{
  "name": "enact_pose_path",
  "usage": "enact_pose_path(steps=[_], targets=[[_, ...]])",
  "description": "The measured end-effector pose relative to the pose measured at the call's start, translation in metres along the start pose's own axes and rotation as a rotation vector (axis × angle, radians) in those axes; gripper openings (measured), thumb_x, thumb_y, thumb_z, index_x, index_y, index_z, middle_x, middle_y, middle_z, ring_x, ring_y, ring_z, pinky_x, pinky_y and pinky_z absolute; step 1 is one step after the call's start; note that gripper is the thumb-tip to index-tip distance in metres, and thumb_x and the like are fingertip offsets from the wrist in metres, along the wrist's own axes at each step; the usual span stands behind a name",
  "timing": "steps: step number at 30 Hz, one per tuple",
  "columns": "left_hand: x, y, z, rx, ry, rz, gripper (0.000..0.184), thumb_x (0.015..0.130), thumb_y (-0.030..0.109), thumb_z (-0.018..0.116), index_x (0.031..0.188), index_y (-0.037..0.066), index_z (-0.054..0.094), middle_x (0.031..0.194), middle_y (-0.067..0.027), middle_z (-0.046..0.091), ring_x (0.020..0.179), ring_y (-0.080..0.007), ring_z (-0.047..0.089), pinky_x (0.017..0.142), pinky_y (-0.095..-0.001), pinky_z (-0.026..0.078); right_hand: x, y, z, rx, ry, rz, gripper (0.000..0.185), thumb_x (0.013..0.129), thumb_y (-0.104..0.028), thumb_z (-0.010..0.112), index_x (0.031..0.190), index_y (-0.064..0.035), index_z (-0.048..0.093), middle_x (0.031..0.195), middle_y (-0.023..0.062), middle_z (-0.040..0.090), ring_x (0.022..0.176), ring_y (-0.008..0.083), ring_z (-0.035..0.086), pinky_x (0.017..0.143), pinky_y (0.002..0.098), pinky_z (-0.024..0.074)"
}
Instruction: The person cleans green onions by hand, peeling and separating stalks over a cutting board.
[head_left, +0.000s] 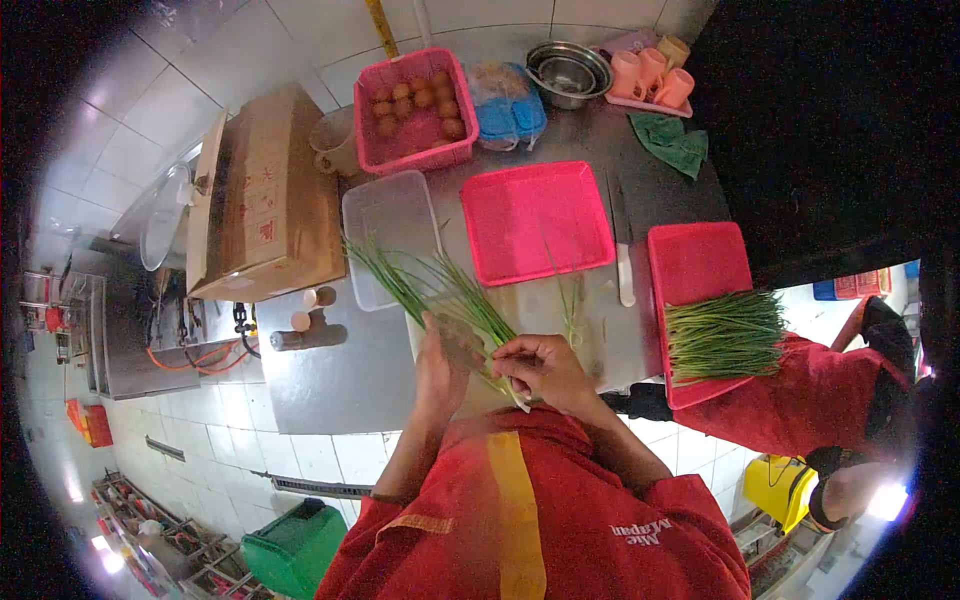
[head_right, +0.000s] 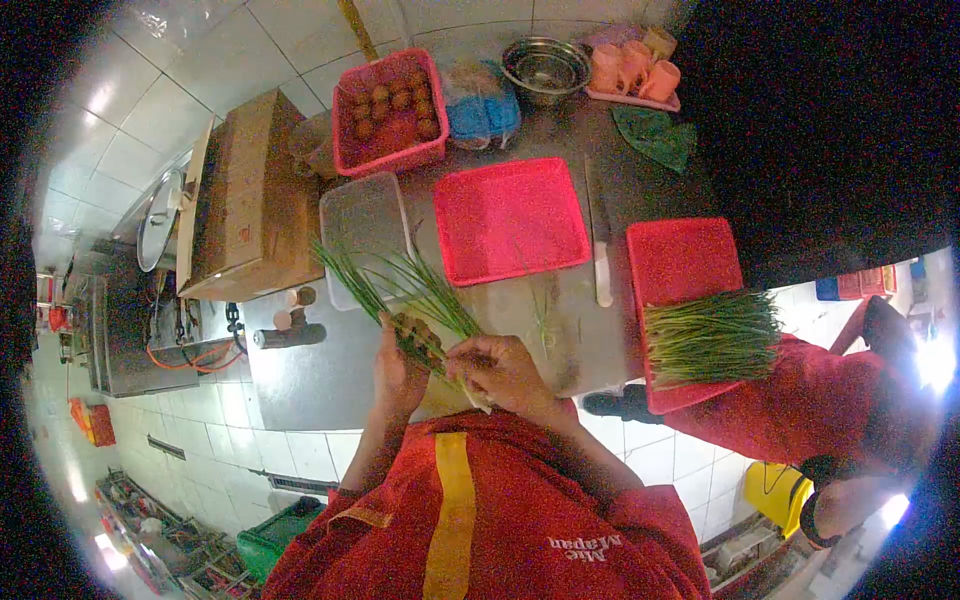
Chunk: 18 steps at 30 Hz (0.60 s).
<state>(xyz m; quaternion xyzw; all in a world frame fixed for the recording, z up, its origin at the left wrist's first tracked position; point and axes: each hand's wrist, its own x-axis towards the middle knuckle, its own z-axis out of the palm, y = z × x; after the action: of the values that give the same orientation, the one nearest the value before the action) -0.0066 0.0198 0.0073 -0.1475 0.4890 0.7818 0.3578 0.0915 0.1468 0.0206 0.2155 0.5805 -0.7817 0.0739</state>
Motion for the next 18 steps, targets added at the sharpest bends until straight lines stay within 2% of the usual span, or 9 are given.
enact_pose_path(steps=[1, 3, 5, 6, 8, 15, 18], targets=[[0.003, -0.002, -0.004, -0.002, -0.001, 0.001, 0.042, 0.093, 0.054, 0.036, 0.078, 0.015, 0.040, 0.069, -0.0004, 0.039, 0.062, -0.0163, 0.042, 0.058, -0.0307, 0.036, 0.001, 0.004, 0.004, -0.097, 0.035, -0.018, 0.013, 0.085, -0.008, 0.063, 0.093, 0.0012, 0.063, 0.072, 0.0047, 0.064, 0.054, 0.0058, 0.050, 0.047, 0.0219, 0.0398], [0.010, -0.006, -0.012, -0.137, -0.211, 0.037, 0.043, 0.093, 0.054, 0.034, 0.081, 0.014, 0.042, 0.074, -0.0036, 0.044, 0.071, -0.0225, 0.049, 0.066, -0.0348, 0.041, 0.002, 0.009, 0.009, -0.196, 0.074, -0.035, 0.013, 0.085, -0.009, 0.063, 0.092, 0.0014, 0.064, 0.068, 0.0035, 0.063, 0.053, 0.0054, 0.050, 0.046, 0.0225, 0.0393], [0.008, -0.006, -0.009, -0.157, -0.195, 0.032, 0.044, 0.093, 0.055, 0.033, 0.081, 0.013, 0.042, 0.074, -0.0046, 0.045, 0.073, -0.0250, 0.051, 0.068, -0.0369, 0.042, 0.003, 0.012, 0.011, -0.371, 0.142, -0.103, 0.017, 0.081, -0.018, 0.067, 0.089, -0.0026, 0.068, 0.074, 0.0080, 0.067, 0.056, 0.0123, 0.059, 0.055, 0.0274, 0.0472], [0.006, -0.005, -0.007, -0.176, -0.178, 0.028, 0.045, 0.093, 0.055, 0.032, 0.082, 0.013, 0.043, 0.075, -0.0055, 0.046, 0.075, -0.0275, 0.052, 0.071, -0.0391, 0.043, 0.004, 0.015, 0.012, -0.372, 0.141, -0.103, 0.017, 0.081, -0.018, 0.067, 0.089, -0.0026, 0.068, 0.074, 0.0080, 0.067, 0.056, 0.0123, 0.059, 0.055, 0.0274, 0.0472], [0.010, -0.008, -0.009, -0.212, -0.200, 0.017, 0.045, 0.093, 0.055, 0.031, 0.082, 0.013, 0.043, 0.074, -0.0056, 0.046, 0.075, -0.0280, 0.053, 0.071, -0.0404, 0.043, 0.007, 0.024, 0.013, -0.363, 0.167, -0.246, 0.013, 0.084, -0.009, 0.064, 0.090, 0.0017, 0.066, 0.063, 0.0007, 0.059, 0.052, 0.0046, 0.050, 0.046, 0.0220, 0.0389], [0.009, -0.008, -0.011, -0.258, -0.217, -0.021, 0.046, 0.092, 0.057, 0.031, 0.083, 0.013, 0.044, 0.066, -0.0040, 0.042, 0.071, -0.0285, 0.053, 0.071, -0.0433, 0.044, 0.007, 0.025, 0.015, -0.465, 0.224, -0.285, 0.018, 0.081, -0.013, 0.067, 0.088, 0.0029, 0.066, 0.063, 0.0010, 0.059, 0.056, 0.0059, 0.050, 0.051, 0.0243, 0.0417], [0.008, -0.008, -0.012, -0.284, -0.286, -0.005, 0.047, 0.092, 0.057, 0.032, 0.082, 0.013, 0.044, 0.065, -0.0032, 0.040, 0.069, -0.0279, 0.052, 0.070, -0.0429, 0.044, 0.005, 0.018, 0.014, -0.522, 0.200, -0.226, 0.020, 0.080, -0.015, 0.068, 0.087, 0.0035, 0.066, 0.064, 0.0016, 0.060, 0.058, 0.0064, 0.051, 0.054, 0.0247, 0.0433]])
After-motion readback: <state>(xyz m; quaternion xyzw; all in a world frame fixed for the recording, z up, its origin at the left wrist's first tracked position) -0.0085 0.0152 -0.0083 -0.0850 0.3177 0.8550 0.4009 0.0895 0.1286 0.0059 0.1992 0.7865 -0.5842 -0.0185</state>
